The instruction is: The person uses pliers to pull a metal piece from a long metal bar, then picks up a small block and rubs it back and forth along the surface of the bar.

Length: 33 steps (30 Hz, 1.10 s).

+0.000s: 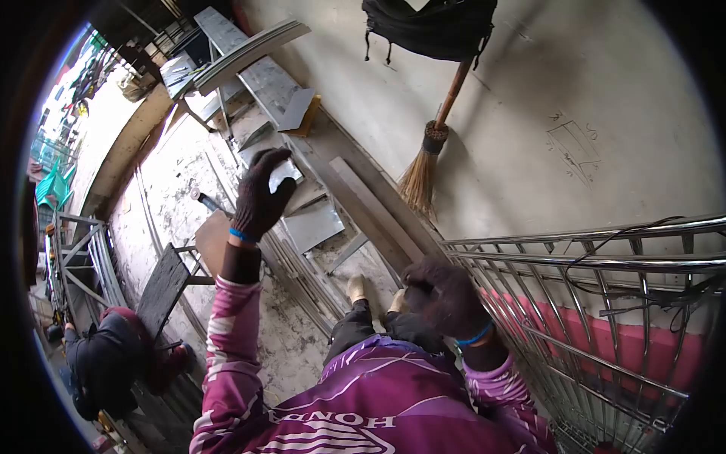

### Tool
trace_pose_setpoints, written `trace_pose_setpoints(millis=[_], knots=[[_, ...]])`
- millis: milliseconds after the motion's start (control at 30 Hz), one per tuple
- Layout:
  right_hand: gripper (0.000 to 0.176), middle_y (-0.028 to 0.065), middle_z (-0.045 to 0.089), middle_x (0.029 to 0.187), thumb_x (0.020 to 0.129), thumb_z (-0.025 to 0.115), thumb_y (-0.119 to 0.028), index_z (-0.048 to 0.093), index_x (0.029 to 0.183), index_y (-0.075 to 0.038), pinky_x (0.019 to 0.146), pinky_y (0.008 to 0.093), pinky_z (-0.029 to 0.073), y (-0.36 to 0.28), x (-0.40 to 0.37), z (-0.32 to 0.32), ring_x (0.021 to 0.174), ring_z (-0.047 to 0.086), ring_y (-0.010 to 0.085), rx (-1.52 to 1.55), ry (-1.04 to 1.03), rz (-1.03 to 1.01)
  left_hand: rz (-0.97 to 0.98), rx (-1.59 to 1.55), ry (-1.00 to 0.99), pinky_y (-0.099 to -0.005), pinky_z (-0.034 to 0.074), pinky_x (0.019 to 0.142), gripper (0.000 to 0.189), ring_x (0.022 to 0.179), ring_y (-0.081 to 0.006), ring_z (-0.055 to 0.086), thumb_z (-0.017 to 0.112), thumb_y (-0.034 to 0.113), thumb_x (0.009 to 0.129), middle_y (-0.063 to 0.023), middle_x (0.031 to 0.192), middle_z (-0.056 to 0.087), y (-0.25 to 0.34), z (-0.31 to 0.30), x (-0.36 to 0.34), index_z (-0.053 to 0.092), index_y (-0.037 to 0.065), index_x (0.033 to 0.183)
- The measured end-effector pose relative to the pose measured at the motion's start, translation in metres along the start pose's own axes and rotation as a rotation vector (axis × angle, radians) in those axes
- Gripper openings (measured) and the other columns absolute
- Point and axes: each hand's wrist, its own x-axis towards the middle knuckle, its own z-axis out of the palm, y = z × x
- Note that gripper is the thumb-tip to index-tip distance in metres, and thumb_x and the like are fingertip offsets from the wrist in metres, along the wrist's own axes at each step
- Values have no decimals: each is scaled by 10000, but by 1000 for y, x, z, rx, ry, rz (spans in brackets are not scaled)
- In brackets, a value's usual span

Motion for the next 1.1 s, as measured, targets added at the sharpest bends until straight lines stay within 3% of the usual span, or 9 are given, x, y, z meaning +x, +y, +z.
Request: trace_pose_setpoints(millis=[167,233,433,700,767,900,933,967,1100], knots=[[151,108,718,939,892,750,-23,710,1033,11,837,363,557,-30,-1,-4,938,698,223,60,-45,43,43,320,-8,-552,437,1179,831,1410,-511,482,600,-52,725,-223,1609,468,-60,28,53,528,182,1519],[337,142,704,1094,914,861,-285,742,1082,-18,916,405,543,-66,13,-6,1046,690,266,570,-197,-124,26,385,-64,-538,445,1176,798,1404,-493,497,592,-59,723,-185,1583,512,-80,40,64,576,206,1476],[319,181,660,1213,1009,738,-360,712,1122,-63,956,496,523,-149,31,27,1109,661,324,948,-589,-560,99,424,62,-501,532,950,269,1109,-401,658,593,129,903,-107,1173,734,-60,41,78,790,225,1058],[504,179,663,1188,1011,709,-475,636,1385,-145,855,587,532,-133,11,43,996,676,337,1052,-681,-615,74,321,181,-488,555,918,231,1053,-385,694,674,97,917,-148,1121,749,-46,30,52,807,181,1087],[367,146,666,1158,993,768,-397,719,1058,-39,1016,459,496,-119,19,32,1191,625,314,965,-820,-476,76,225,292,-464,561,928,248,1058,-368,702,699,59,916,-149,1118,749,-35,36,37,805,158,1117],[264,72,673,1113,1020,760,-280,686,1104,-41,976,358,512,-40,9,32,1073,632,191,737,-352,-217,110,43,525,-401,575,950,312,1066,-310,720,734,-52,915,-147,1124,747,18,46,-3,791,82,1191],[332,88,700,1131,979,806,-350,709,1068,-45,969,378,525,-24,1,28,1083,657,192,776,-236,64,102,62,537,-385,577,951,346,1075,-309,718,727,-78,915,-148,1149,729,40,48,-14,785,71,1221],[363,80,693,1117,1016,759,-363,675,1162,-42,942,359,542,-10,6,18,1044,676,183,593,-117,-11,104,-50,581,-381,584,921,332,1081,-312,717,732,-69,923,-156,1171,709,61,57,-25,786,72,1219],[508,79,661,1212,1032,725,-251,513,1456,-68,957,337,565,21,13,-6,1077,680,172,929,79,295,87,94,330,-375,576,960,361,1105,-288,700,726,-93,907,-161,1275,679,163,91,-89,759,60,1232]])
